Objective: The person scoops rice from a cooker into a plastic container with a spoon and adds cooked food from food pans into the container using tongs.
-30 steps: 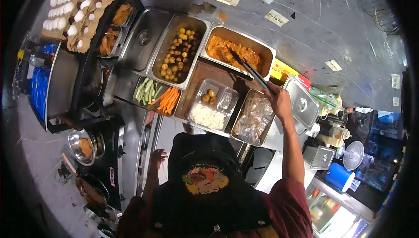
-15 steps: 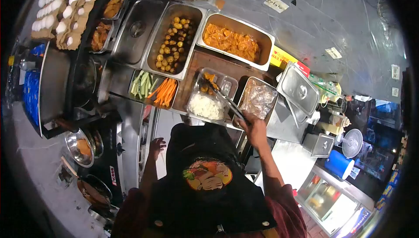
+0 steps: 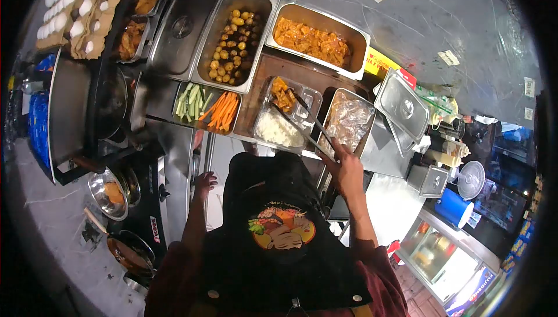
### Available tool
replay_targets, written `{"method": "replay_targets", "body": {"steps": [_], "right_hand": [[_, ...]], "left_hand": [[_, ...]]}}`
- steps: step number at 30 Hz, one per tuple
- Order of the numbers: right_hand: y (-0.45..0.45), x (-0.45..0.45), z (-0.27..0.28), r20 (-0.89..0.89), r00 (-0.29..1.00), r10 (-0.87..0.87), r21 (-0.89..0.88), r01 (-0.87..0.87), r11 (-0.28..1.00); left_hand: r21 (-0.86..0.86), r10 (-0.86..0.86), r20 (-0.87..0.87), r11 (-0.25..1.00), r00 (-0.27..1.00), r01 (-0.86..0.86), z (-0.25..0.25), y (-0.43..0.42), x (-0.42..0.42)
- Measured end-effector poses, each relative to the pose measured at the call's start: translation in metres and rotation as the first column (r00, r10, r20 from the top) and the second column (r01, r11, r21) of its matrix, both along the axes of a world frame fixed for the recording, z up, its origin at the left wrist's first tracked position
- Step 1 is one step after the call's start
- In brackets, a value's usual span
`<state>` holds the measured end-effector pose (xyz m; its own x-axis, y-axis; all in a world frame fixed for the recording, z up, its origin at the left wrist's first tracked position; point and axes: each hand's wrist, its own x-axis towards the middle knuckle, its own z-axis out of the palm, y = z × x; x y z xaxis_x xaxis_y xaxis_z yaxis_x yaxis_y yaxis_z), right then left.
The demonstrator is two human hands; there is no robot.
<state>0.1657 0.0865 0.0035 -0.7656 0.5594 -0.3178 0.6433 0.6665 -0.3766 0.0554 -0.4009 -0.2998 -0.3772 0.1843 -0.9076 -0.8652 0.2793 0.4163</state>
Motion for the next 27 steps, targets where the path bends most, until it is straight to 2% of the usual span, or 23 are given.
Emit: {"method": "replay_targets", "body": {"steps": [2, 3, 6, 8, 12, 14, 21, 23, 24, 26, 27], "right_hand": [[0.001, -0.009, 0.023, 0.121, 0.993, -0.012, 0.034, 0.008, 0.999], [0.002, -0.009, 0.025, 0.123, 0.992, -0.008, 0.046, 0.002, 0.999], [0.012, -0.01, 0.015, 0.039, 0.998, 0.042, 0.093, -0.046, 0.995], [0.019, -0.018, 0.007, 0.039, 0.997, 0.071, 0.101, -0.075, 0.992], [0.021, -0.042, 0.01, 0.016, 0.998, 0.057, 0.084, -0.058, 0.995], [0.023, -0.046, 0.007, 0.007, 0.995, 0.098, 0.108, -0.098, 0.989], [0.027, -0.059, -0.019, 0.086, 0.988, 0.127, 0.123, -0.137, 0.983], [0.028, -0.061, -0.021, 0.09, 0.991, 0.097, 0.113, -0.107, 0.988], [0.028, -0.061, -0.02, 0.089, 0.991, 0.095, 0.111, -0.105, 0.988], [0.031, -0.061, -0.019, 0.035, 0.996, 0.076, 0.091, -0.079, 0.993], [0.033, -0.06, -0.018, 0.033, 0.997, 0.075, 0.092, -0.078, 0.993]], "left_hand": [[-0.115, -0.049, -0.012, 0.992, 0.999, 0.048, 0.007, 0.001, 0.009], [-0.115, -0.048, -0.011, 0.992, 0.999, 0.046, 0.008, 0.0, 0.013], [-0.126, -0.049, 0.006, 0.991, 0.999, 0.049, 0.008, -0.004, 0.022], [-0.091, 0.027, 0.045, 0.996, 0.999, -0.023, -0.002, -0.008, 0.028], [-0.06, 0.039, 0.036, 0.998, 0.999, -0.036, 0.004, -0.003, 0.027], [0.007, 0.071, 0.046, 0.997, 0.996, -0.071, 0.004, -0.004, 0.027], [-0.108, 0.05, 0.037, 0.993, 0.998, -0.046, 0.012, 0.005, 0.035], [0.002, 0.016, -0.054, 1.0, 0.998, -0.016, 0.017, 0.0, 0.043], [0.001, 0.014, -0.054, 1.0, 0.998, -0.014, 0.019, 0.002, 0.043], [-0.117, 0.033, 0.048, 0.993, 0.998, -0.028, 0.023, 0.005, 0.042], [-0.104, 0.026, 0.055, 0.994, 0.998, -0.021, 0.024, 0.002, 0.043]]}}
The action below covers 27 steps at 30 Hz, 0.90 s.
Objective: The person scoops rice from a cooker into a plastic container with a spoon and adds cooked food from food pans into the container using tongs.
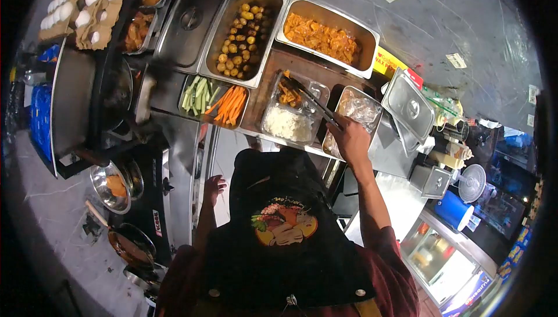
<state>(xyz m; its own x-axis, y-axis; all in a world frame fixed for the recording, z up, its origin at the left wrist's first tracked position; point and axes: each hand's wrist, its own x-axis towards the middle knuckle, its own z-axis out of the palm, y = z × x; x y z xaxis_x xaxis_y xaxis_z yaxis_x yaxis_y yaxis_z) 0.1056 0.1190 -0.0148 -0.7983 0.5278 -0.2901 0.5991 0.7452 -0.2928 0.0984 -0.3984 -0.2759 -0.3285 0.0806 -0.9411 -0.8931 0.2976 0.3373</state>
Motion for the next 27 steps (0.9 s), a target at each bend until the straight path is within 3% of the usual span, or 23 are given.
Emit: {"method": "replay_targets", "body": {"steps": [4, 9, 10, 11, 13, 14, 17, 19, 21, 23, 25, 27], "right_hand": [[0.007, 0.019, 0.005, -0.063, 0.997, -0.04, -0.03, 0.038, 0.999], [0.015, 0.034, 0.044, -0.118, 0.989, -0.09, -0.091, 0.079, 0.993], [0.02, 0.036, 0.052, -0.178, 0.98, -0.09, -0.128, 0.068, 0.989], [0.024, 0.038, 0.062, -0.237, 0.967, -0.094, -0.165, 0.056, 0.985], [0.039, 0.032, 0.076, -0.233, 0.962, -0.139, -0.213, 0.089, 0.973], [0.047, 0.025, 0.079, -0.281, 0.952, -0.123, -0.181, 0.074, 0.981], [0.078, 0.0, 0.072, -0.313, 0.944, -0.109, -0.11, 0.078, 0.991], [0.099, -0.014, 0.053, -0.297, 0.948, -0.113, -0.077, 0.094, 0.993], [0.117, -0.021, 0.026, -0.295, 0.955, -0.03, 0.048, 0.046, 0.998], [0.115, -0.029, 0.03, -0.243, 0.968, -0.065, 0.023, 0.073, 0.997], [0.11, -0.022, 0.029, -0.305, 0.95, -0.061, 0.06, 0.083, 0.995], [0.089, -0.01, 0.054, -0.276, 0.953, -0.121, 0.016, 0.13, 0.991]], "left_hand": [[0.061, 0.027, -0.032, 0.998, 0.999, -0.025, 0.003, -0.003, -0.001], [-0.006, -0.062, -0.083, 0.998, 0.995, 0.062, 0.003, 0.0, -0.014], [0.106, -0.02, -0.104, 0.994, 0.994, 0.031, -0.006, -0.007, -0.016], [0.108, -0.027, -0.103, 0.993, 0.994, 0.038, -0.018, -0.011, -0.023], [0.284, 0.025, -0.038, 0.959, 0.999, -0.013, -0.028, -0.008, -0.037], [0.194, -0.048, -0.316, 0.974, 0.948, 0.114, -0.026, 0.003, -0.03], [0.144, -0.147, -0.209, 0.973, 0.967, 0.179, -0.005, 0.031, -0.064], [0.128, -0.226, -0.227, 0.957, 0.947, 0.259, 0.028, 0.06, -0.085], [0.097, -0.382, -0.32, 0.897, 0.867, 0.431, 0.093, 0.107, -0.11], [0.043, -0.433, -0.387, 0.873, 0.814, 0.486, 0.13, 0.142, -0.126], [-0.013, -0.478, -0.447, 0.849, 0.756, 0.529, 0.142, 0.173, -0.137], [-0.035, -0.381, -0.601, 0.891, 0.703, 0.453, 0.142, 0.2, -0.144]]}}
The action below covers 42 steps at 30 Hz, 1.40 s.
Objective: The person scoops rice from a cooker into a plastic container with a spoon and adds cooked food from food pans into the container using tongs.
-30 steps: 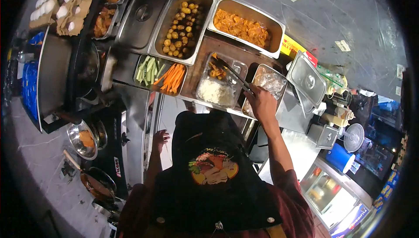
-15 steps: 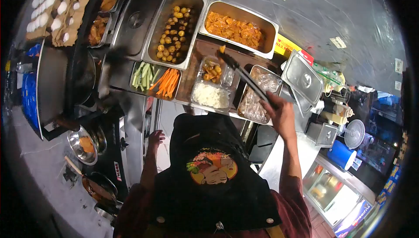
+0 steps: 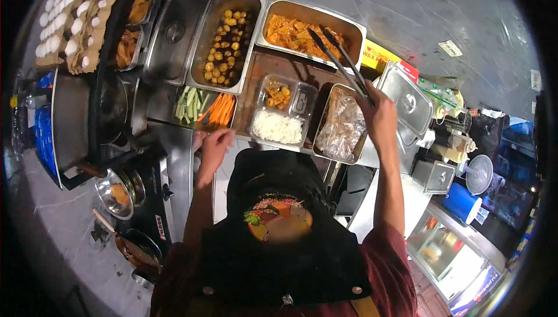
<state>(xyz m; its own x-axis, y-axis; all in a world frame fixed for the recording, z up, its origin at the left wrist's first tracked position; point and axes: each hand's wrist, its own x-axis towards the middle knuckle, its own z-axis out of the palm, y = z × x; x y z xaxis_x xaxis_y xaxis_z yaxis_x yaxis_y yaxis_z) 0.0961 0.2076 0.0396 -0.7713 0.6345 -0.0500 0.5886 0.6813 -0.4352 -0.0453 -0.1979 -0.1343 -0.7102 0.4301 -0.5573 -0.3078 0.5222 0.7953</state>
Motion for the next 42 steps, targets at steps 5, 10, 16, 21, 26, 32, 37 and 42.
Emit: {"method": "replay_targets", "body": {"steps": [5, 10, 16, 21, 26, 32, 37, 42], "right_hand": [[-0.052, 0.053, 0.018, 0.175, 0.984, -0.013, -0.079, 0.028, 0.997], [-0.075, 0.066, -0.003, 0.372, 0.903, 0.215, -0.072, -0.203, 0.977], [-0.076, 0.05, -0.025, 0.351, 0.896, 0.273, -0.068, -0.266, 0.962], [-0.076, 0.046, -0.033, 0.394, 0.887, 0.24, 0.006, -0.263, 0.965], [-0.078, 0.05, -0.015, 0.354, 0.91, 0.216, -0.054, -0.211, 0.976], [-0.069, 0.066, -0.019, 0.332, 0.934, 0.131, -0.086, -0.108, 0.99], [-0.056, 0.078, -0.014, 0.29, 0.956, 0.036, -0.118, -0.002, 0.993], [-0.044, 0.086, -0.01, 0.28, 0.96, -0.013, -0.123, 0.05, 0.991]], "left_hand": [[0.048, 0.019, -0.267, 0.999, 0.964, -0.007, -0.039, 0.067, -0.018], [-0.034, -0.028, -0.387, 0.999, 0.921, 0.016, -0.025, 0.112, -0.027], [-0.113, -0.182, -0.665, 0.983, 0.724, 0.143, -0.004, 0.125, -0.037], [-0.252, -0.299, -0.632, 0.952, 0.715, 0.175, 0.004, 0.124, -0.036], [-0.328, -0.299, -0.623, 0.939, 0.723, 0.106, 0.017, 0.15, -0.03], [-0.424, -0.348, -0.597, 0.902, 0.723, 0.084, 0.008, 0.162, -0.031], [-0.425, -0.363, -0.674, 0.903, 0.644, 0.065, -0.005, 0.158, -0.027], [-0.358, -0.269, -0.623, 0.933, 0.735, 0.038, -0.003, 0.152, -0.021]]}}
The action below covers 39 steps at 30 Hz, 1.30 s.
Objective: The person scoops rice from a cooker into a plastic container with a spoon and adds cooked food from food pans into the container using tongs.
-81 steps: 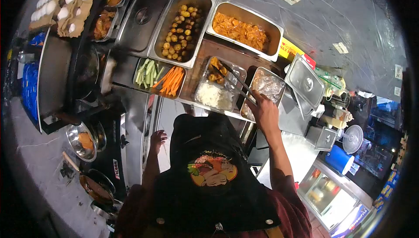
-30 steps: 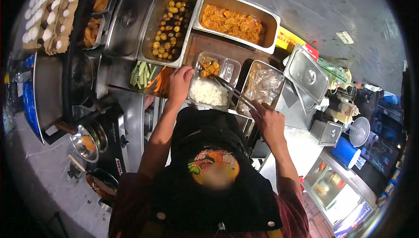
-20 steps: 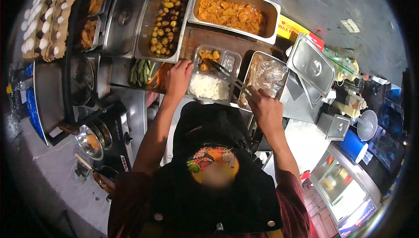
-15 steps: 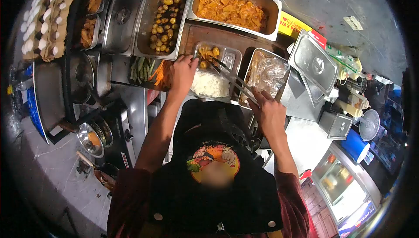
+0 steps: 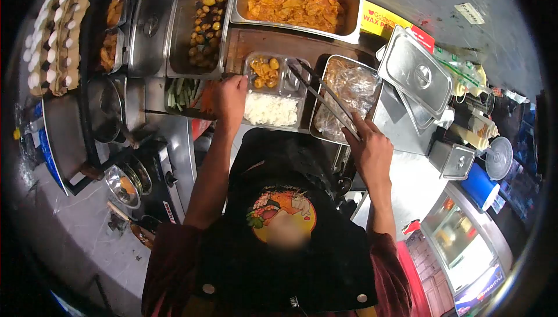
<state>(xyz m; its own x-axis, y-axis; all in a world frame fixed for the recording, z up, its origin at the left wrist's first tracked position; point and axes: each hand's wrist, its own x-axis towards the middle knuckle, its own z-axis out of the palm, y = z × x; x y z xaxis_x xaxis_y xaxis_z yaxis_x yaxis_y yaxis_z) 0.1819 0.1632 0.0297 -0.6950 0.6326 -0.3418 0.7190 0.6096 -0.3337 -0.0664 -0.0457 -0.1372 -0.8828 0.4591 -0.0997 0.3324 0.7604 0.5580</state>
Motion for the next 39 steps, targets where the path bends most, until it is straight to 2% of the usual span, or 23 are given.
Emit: {"method": "replay_targets", "body": {"steps": [4, 6, 7, 9, 12, 16, 19, 22, 24, 26, 28, 29, 30, 32, 34, 36, 37, 39], "right_hand": [[0.004, 0.007, -0.003, -0.022, 1.0, -0.002, -0.004, 0.002, 1.0], [0.005, 0.008, -0.004, -0.048, 0.999, 0.001, -0.022, -0.002, 1.0], [0.005, 0.007, -0.003, -0.05, 0.999, 0.003, -0.021, -0.004, 1.0], [0.004, 0.005, 0.0, -0.009, 1.0, 0.016, -0.043, -0.017, 0.999], [0.002, 0.005, -0.003, -0.054, 0.998, 0.037, -0.045, -0.04, 0.998], [0.001, 0.003, -0.005, -0.074, 0.996, 0.056, -0.031, -0.059, 0.998], [0.003, 0.001, -0.001, -0.046, 0.998, 0.042, -0.043, -0.044, 0.998], [0.006, 0.005, 0.0, -0.011, 1.0, 0.003, -0.065, -0.004, 0.998], [0.011, 0.014, -0.004, -0.086, 0.995, 0.053, 0.028, -0.05, 0.998], [0.016, 0.02, 0.002, -0.083, 0.994, 0.064, 0.022, -0.063, 0.998], [0.018, 0.025, 0.012, -0.081, 0.994, 0.075, 0.015, -0.074, 0.997], [0.02, 0.026, 0.019, -0.023, 0.996, 0.086, -0.004, -0.086, 0.996], [0.021, 0.026, 0.025, 0.036, 0.995, 0.097, -0.021, -0.096, 0.995], [0.023, 0.024, 0.033, 0.049, 0.992, 0.116, -0.022, -0.115, 0.993], [0.026, 0.026, 0.035, 0.068, 0.985, 0.158, -0.099, -0.15, 0.984], [0.026, 0.024, 0.03, 0.068, 0.982, 0.178, -0.115, -0.17, 0.979], [0.027, 0.024, 0.026, 0.055, 0.977, 0.206, -0.133, -0.198, 0.971], [0.027, 0.024, 0.017, 0.042, 0.979, 0.199, -0.156, -0.19, 0.969]], "left_hand": [[-0.008, -0.036, -0.114, 0.999, 0.993, 0.035, -0.006, -0.015, 0.001], [0.053, 0.057, 0.014, 0.997, 0.998, -0.058, -0.004, -0.016, 0.001], [0.053, 0.059, 0.013, 0.997, 0.998, -0.06, 0.002, -0.015, 0.002], [0.174, 0.155, 0.223, 0.965, 0.963, -0.195, 0.017, -0.016, 0.005], [0.259, 0.146, 0.269, 0.941, 0.952, -0.217, 0.034, -0.015, 0.005], [0.274, 0.117, 0.227, 0.945, 0.967, -0.178, 0.045, -0.022, 0.004], [0.353, 0.181, 0.246, 0.898, 0.952, -0.262, 0.059, -0.037, 0.009], [0.185, 0.315, 0.288, 0.908, 0.904, -0.376, 0.075, -0.088, 0.012], [0.204, 0.297, -0.001, 0.935, 0.955, -0.29, 0.076, -0.133, 0.017], [0.07, 0.332, -0.161, 0.943, 0.929, -0.325, 0.09, -0.172, 0.033], [-0.329, 0.475, -0.046, 0.824, 0.879, -0.462, 0.081, -0.22, 0.057], [-0.331, 0.313, -0.063, 0.889, 0.948, -0.315, 0.052, -0.267, 0.08], [-0.515, 0.168, 0.002, 0.845, 0.986, -0.143, 0.026, -0.303, 0.11], [-0.733, -0.153, 0.184, 0.637, 0.971, 0.239, -0.02, -0.369, 0.167], [-0.619, 0.293, 0.285, 0.783, 0.913, -0.058, -0.085, -0.434, 0.223], [-0.564, 0.54, 0.485, 0.795, 0.688, -0.226, -0.06, -0.404, 0.219], [-0.568, 0.638, 0.546, 0.759, 0.544, -0.319, -0.043, -0.383, 0.216], [-0.505, 0.625, 0.592, 0.779, 0.509, -0.371, -0.048, -0.363, 0.203]]}}
